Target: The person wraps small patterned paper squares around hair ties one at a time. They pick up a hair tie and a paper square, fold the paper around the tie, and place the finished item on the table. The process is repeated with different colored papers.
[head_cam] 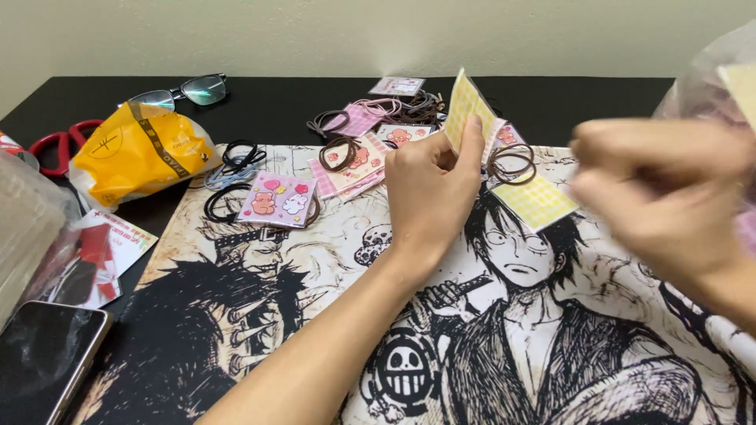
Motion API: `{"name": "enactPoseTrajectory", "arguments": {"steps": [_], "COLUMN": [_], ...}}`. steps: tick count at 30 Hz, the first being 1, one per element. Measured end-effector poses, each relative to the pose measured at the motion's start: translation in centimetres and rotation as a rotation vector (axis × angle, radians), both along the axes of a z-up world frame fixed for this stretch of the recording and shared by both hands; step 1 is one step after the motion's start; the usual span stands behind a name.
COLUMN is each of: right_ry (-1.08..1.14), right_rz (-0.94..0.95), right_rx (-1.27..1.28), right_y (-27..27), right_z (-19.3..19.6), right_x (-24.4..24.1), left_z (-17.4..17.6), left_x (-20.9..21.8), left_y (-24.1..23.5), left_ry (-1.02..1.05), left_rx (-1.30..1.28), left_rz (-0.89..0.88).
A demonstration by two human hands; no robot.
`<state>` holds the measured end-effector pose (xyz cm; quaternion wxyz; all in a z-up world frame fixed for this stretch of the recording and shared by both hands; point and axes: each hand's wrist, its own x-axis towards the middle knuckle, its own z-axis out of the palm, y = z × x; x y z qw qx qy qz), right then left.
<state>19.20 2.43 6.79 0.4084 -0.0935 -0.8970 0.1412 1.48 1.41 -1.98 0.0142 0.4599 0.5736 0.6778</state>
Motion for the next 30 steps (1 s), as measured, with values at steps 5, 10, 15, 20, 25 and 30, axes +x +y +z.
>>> {"name": "enactPoseTrajectory", "arguments": {"steps": [5, 10, 15, 20, 25, 30], "right_ry": [0.147, 0.069, -0.060, 0.001, 0.033, -0.256], "right_rz": [-0.036, 0.266, 0.182, 0.031, -0.274, -0.161], "right_rx": [-0.707, -1.129, -0.967, -0.550, 0.119, 0.143], "right_y": [1.4, 1.5, 1.4, 0.9, 1.7, 4.4], "right_z": [-5.9, -7.9, -8.2, -5.0, -1.4, -8.5], "right_x": [0.4, -1.1, -0.7, 0.2, 2.0, 0.5], "left_z": [0.3, 4.3, 6.5, 0.8, 1.0, 1.2], "left_x": [0.2, 0.0, 0.4, -0.5, -1.0, -0.6], "left_y": [-0.1, -1.1, -1.8, 0.1, 0.2, 0.1], "left_ry": [-0.006, -0.052, -0.295, -0.333, -0.517, -0.473], "left_rx": [-0.007, 0.014, 0.037, -0.243, -0.184, -0.170], "left_rz": [-0.009, -0.031, -0.090, -0.082, -0.057, -0.037]}}
